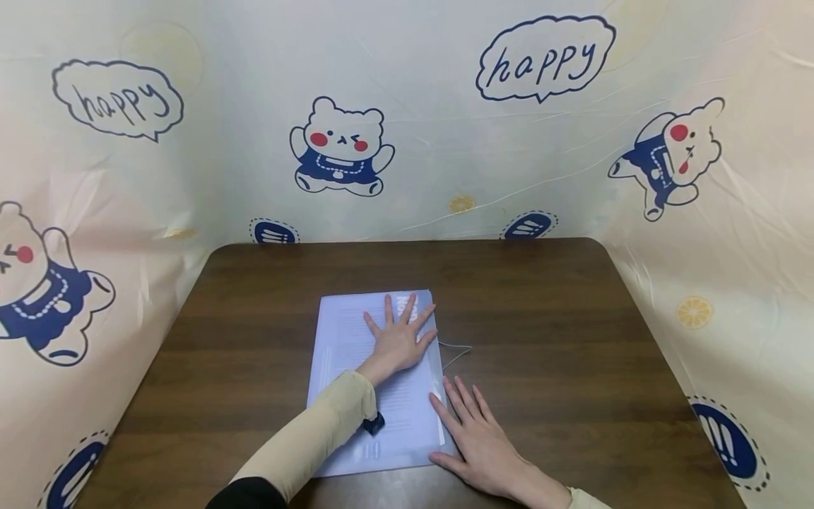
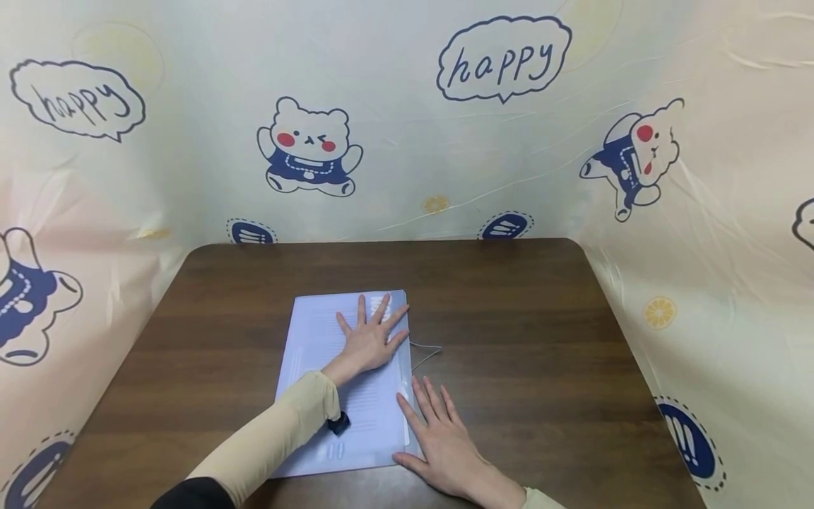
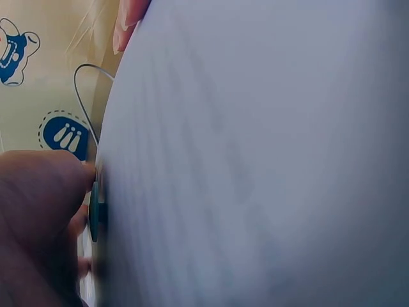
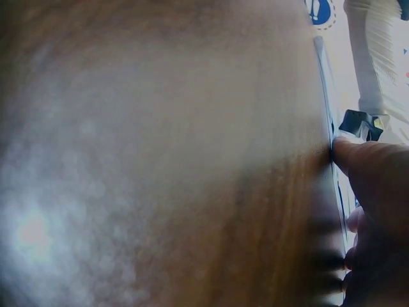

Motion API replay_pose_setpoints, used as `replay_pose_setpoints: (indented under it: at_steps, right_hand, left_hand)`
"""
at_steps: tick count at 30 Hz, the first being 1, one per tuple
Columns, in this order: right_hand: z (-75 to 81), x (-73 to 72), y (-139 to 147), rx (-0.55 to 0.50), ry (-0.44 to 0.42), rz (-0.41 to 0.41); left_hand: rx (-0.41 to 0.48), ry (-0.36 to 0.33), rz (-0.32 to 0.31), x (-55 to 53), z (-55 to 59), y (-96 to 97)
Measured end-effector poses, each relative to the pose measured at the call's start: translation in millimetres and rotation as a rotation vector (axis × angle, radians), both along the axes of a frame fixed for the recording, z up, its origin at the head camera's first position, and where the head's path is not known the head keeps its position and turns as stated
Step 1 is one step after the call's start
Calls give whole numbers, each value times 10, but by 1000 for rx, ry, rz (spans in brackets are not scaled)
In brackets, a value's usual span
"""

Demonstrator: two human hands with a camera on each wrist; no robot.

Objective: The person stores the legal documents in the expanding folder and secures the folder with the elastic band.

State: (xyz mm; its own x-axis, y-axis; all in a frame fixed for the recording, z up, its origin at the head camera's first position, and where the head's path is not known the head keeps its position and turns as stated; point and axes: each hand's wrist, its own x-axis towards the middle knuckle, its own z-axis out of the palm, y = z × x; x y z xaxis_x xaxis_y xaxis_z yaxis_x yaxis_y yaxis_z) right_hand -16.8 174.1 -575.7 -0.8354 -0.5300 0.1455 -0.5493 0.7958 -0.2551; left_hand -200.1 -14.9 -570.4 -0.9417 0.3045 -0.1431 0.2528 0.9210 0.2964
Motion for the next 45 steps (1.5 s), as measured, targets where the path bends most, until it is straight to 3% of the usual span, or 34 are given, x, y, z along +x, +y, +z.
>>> replay_pose_setpoints:
  at_steps: [8, 14, 19, 23, 29, 33, 39, 45]
  right_hand:
    - [-20, -3, 18, 5, 45, -1]
    - [-111, -4, 5, -21, 82, 2]
    - [-156, 17, -26, 21, 115, -5]
    - [-134, 42, -47, 52, 119, -13]
    - [-163, 34, -35, 55, 125, -17]
    - [-125, 34, -41, 69, 148, -20]
    - [-185, 30, -21, 49, 199, -12]
    - [-247, 20, -6, 11, 192, 3]
  left_hand:
    - [-38, -5, -16, -21, -33, 13]
    - [-51, 3, -19, 20, 6, 0]
    - [62, 6, -29, 60, 28, -68]
    - [146, 16, -71, 91, 63, -187]
    - [102, 25, -169, 195, 255, -470]
    - [38, 27, -193, 295, 344, -757]
    - [-32, 47, -216, 454, 353, -1190]
    - [-92, 116, -170, 569, 315, -1562]
